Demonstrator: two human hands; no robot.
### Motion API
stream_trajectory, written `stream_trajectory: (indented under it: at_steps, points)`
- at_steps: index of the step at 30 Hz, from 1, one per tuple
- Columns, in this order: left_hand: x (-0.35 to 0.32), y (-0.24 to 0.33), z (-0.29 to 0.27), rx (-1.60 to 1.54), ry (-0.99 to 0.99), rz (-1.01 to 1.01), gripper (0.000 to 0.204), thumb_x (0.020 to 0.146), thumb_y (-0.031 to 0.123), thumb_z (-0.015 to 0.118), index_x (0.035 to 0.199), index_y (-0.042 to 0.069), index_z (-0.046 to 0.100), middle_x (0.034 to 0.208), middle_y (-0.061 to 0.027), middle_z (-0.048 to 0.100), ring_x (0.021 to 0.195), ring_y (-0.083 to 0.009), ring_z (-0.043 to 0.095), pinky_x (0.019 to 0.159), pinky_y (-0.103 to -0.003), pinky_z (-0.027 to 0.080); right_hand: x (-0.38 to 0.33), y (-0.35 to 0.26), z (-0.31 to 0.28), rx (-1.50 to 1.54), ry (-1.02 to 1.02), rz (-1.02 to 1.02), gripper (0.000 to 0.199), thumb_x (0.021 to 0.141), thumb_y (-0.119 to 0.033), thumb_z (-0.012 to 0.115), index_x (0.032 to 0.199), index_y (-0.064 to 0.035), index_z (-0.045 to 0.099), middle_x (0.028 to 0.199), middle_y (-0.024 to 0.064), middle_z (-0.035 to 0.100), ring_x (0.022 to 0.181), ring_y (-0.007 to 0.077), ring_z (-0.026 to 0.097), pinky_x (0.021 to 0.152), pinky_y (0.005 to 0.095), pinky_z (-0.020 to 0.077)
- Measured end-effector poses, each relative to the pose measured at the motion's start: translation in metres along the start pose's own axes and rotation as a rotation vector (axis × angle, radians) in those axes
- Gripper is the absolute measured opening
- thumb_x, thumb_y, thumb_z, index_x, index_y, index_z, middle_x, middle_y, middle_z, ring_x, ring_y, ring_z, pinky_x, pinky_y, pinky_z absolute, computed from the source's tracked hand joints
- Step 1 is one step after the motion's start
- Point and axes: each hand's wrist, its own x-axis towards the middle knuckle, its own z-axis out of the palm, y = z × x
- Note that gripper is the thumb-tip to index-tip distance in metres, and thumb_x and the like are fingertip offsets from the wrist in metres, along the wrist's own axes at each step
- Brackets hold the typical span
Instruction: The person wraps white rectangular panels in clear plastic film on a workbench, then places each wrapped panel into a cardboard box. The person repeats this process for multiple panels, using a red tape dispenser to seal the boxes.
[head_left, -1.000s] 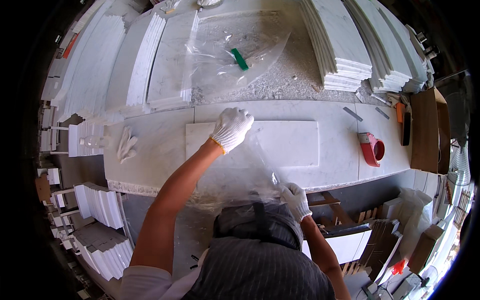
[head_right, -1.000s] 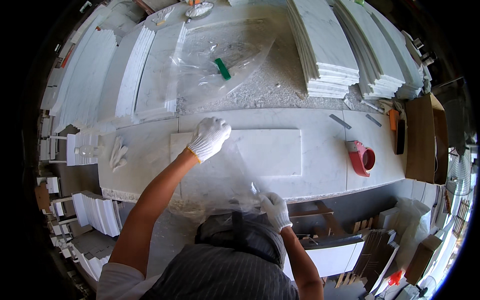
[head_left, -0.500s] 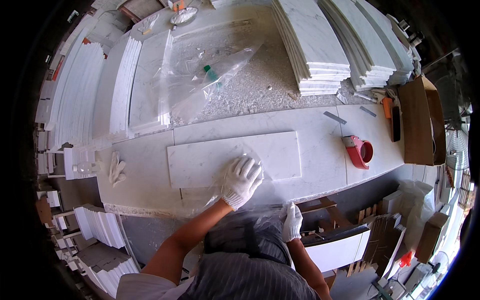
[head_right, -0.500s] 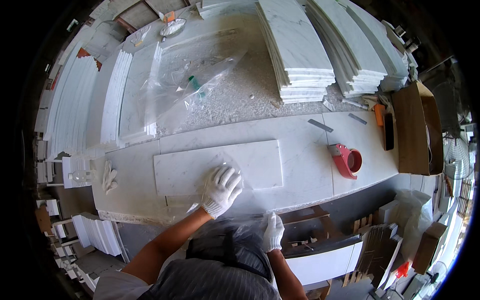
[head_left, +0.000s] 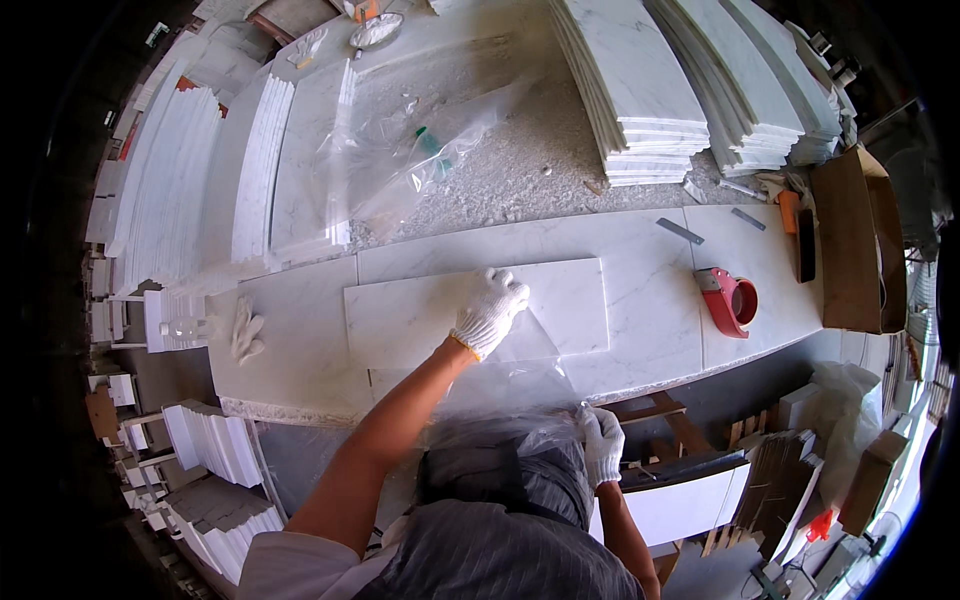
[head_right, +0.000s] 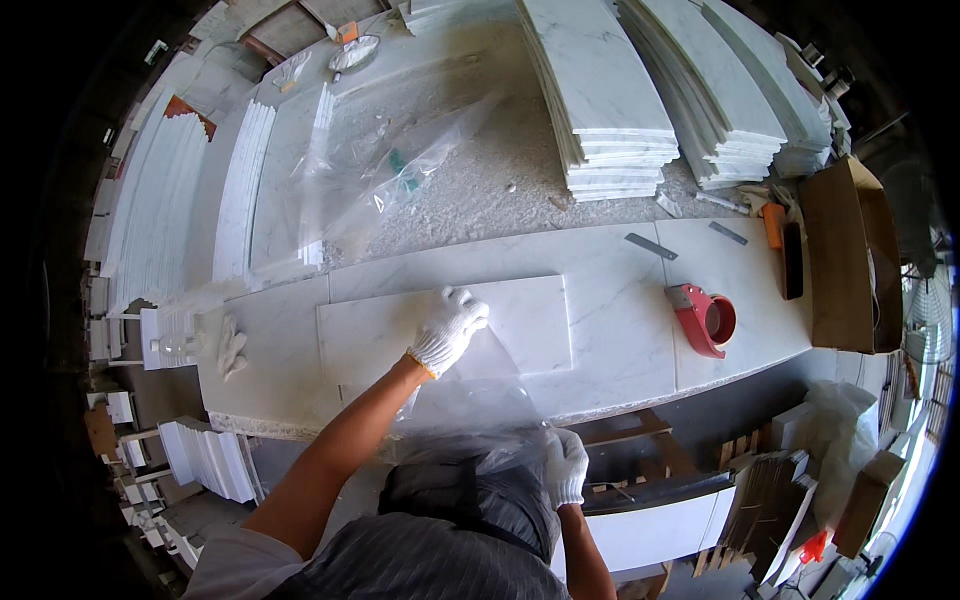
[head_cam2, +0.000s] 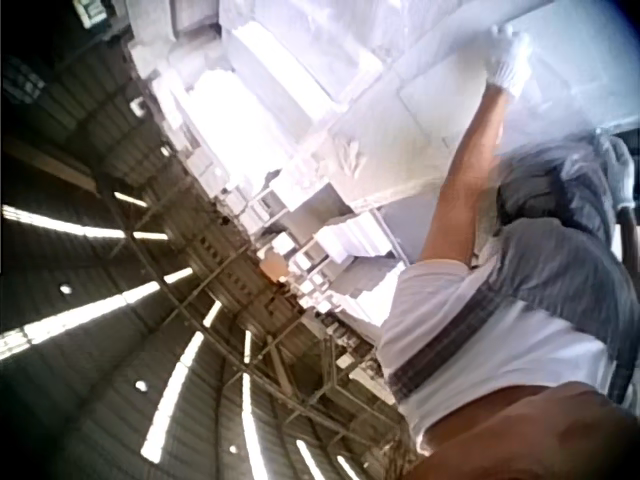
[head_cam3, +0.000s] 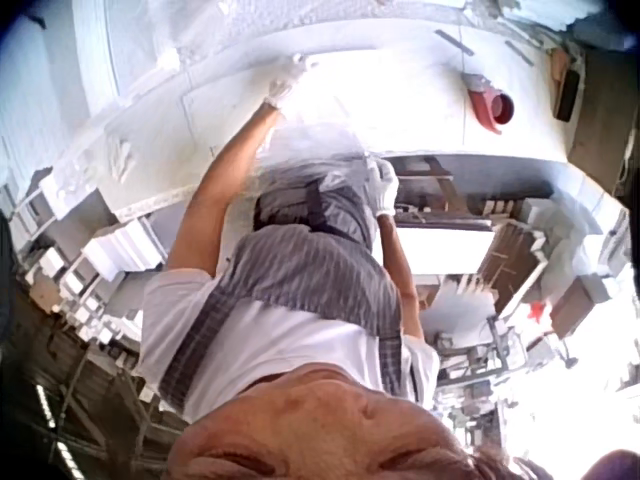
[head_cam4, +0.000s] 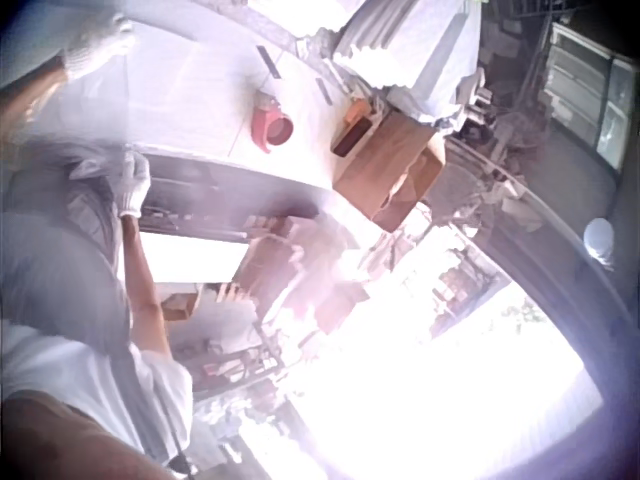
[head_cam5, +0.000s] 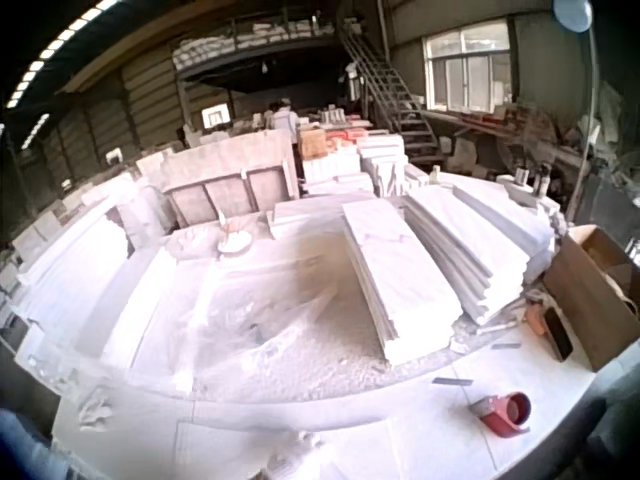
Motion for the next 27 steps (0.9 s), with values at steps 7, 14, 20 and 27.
stream_trajectory:
  at_steps: [7, 14, 20, 27]
  points:
    - [0.105, 0.076, -0.010, 0.156, 0.238, 0.129, 0.004, 0.086, 0.016, 0.059, 0.086, 0.017, 0.063, 0.081, -0.0028, 0.061, 0.075, -0.0204, 0.065, 0.064, -0.039, 0.051, 0.003, -0.008, 0.003, -0.132, 0.017, -0.072, 0.023, 0.097, -0.021, 0.064, 0.098, 0.0016, 0.070, 0.081, 0.0053, 0.067, 0.076, 0.0114, 0.059, 0.072, 0.0301, 0.0503]
    - [0.074, 0.124, 0.040, -0.170, 0.305, 0.165, 0.030, 0.086, 0.017, 0.062, 0.116, 0.015, 0.064, 0.105, -0.0046, 0.061, 0.099, -0.0234, 0.063, 0.089, -0.042, 0.052, 0.004, 0.038, -0.003, 0.103, 0.239, 0.092, 0.030, 0.099, -0.025, 0.062, 0.086, 0.0016, 0.066, 0.069, 0.0010, 0.060, 0.064, 0.0076, 0.052, 0.059, 0.0273, 0.0454]
    - [0.050, 0.111, 0.043, -0.133, 0.143, 0.300, 0.044, 0.086, 0.018, 0.064, 0.130, 0.011, 0.060, 0.130, -0.0084, 0.057, 0.128, -0.0242, 0.051, 0.117, -0.045, 0.034, -0.003, -0.035, -0.014, -0.230, 0.452, -0.188, 0.024, 0.095, -0.010, 0.063, 0.115, 0.0022, 0.060, 0.099, 0.0110, 0.066, 0.086, 0.0163, 0.063, 0.079, 0.0322, 0.0533]
    - [0.046, 0.098, 0.033, -0.581, 0.162, 0.172, 0.051, 0.089, 0.012, 0.059, 0.140, 0.014, 0.055, 0.139, -0.0103, 0.057, 0.132, -0.0307, 0.050, 0.115, -0.046, 0.038, 0.078, -0.067, 0.063, -0.302, 0.190, -0.837, 0.042, 0.093, -0.011, 0.063, 0.133, 0.0006, 0.054, 0.131, 0.0243, 0.059, 0.121, 0.0386, 0.058, 0.103, 0.0465, 0.0450]
